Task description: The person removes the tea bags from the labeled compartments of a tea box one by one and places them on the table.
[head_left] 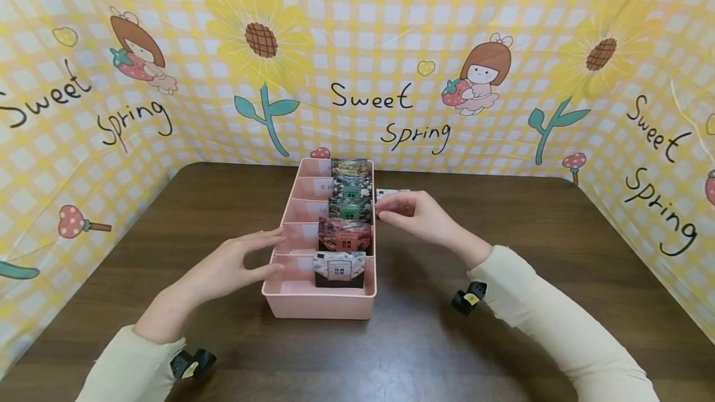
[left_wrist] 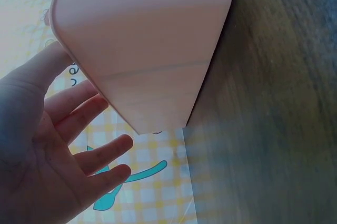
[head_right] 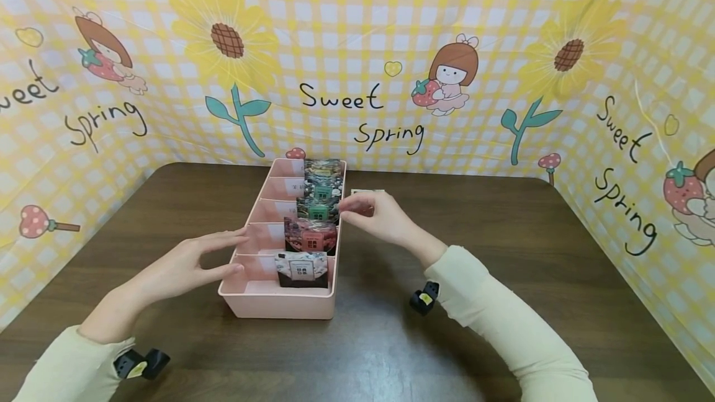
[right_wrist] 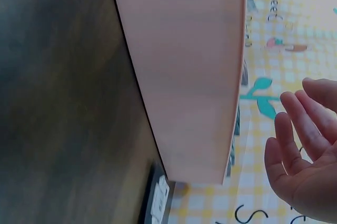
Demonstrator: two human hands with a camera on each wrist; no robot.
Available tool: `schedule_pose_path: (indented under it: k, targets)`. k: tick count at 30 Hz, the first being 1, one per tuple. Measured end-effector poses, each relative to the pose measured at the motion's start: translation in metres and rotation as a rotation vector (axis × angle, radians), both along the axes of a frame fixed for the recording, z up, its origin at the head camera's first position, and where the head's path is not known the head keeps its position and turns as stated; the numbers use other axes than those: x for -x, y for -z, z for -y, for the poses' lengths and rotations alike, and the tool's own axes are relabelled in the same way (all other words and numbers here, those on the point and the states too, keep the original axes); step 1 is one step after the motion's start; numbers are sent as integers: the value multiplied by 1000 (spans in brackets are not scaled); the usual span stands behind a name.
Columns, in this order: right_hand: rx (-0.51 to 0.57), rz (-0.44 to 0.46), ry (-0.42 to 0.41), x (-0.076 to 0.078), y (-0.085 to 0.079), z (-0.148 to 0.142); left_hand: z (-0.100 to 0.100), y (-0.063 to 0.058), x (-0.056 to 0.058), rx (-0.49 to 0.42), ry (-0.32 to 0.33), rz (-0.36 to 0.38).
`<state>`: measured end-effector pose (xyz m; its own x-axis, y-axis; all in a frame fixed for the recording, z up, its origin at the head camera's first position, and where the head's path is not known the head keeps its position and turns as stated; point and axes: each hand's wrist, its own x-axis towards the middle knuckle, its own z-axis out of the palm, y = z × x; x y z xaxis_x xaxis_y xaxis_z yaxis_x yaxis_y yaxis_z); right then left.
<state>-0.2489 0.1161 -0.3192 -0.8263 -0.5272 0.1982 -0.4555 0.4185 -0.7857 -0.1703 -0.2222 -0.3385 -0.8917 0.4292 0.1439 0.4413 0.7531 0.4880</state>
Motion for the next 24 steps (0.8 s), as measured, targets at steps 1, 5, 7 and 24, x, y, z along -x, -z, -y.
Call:
schedule_pose_path:
  k: [1, 5, 7, 24]
  targets:
    - [3, 0, -12, -3, 1, 0, 0, 0, 0, -2, 0, 2]
    - [6, -10, -60, -15, 7, 2, 0, 0, 0, -3, 0, 3]
    - [4, -29, -83, -20, 11, 4, 0, 0, 0, -1, 0, 1]
    - [-66, -106, -94, -35, 30, 21, -1, 0, -1, -2, -2, -3]
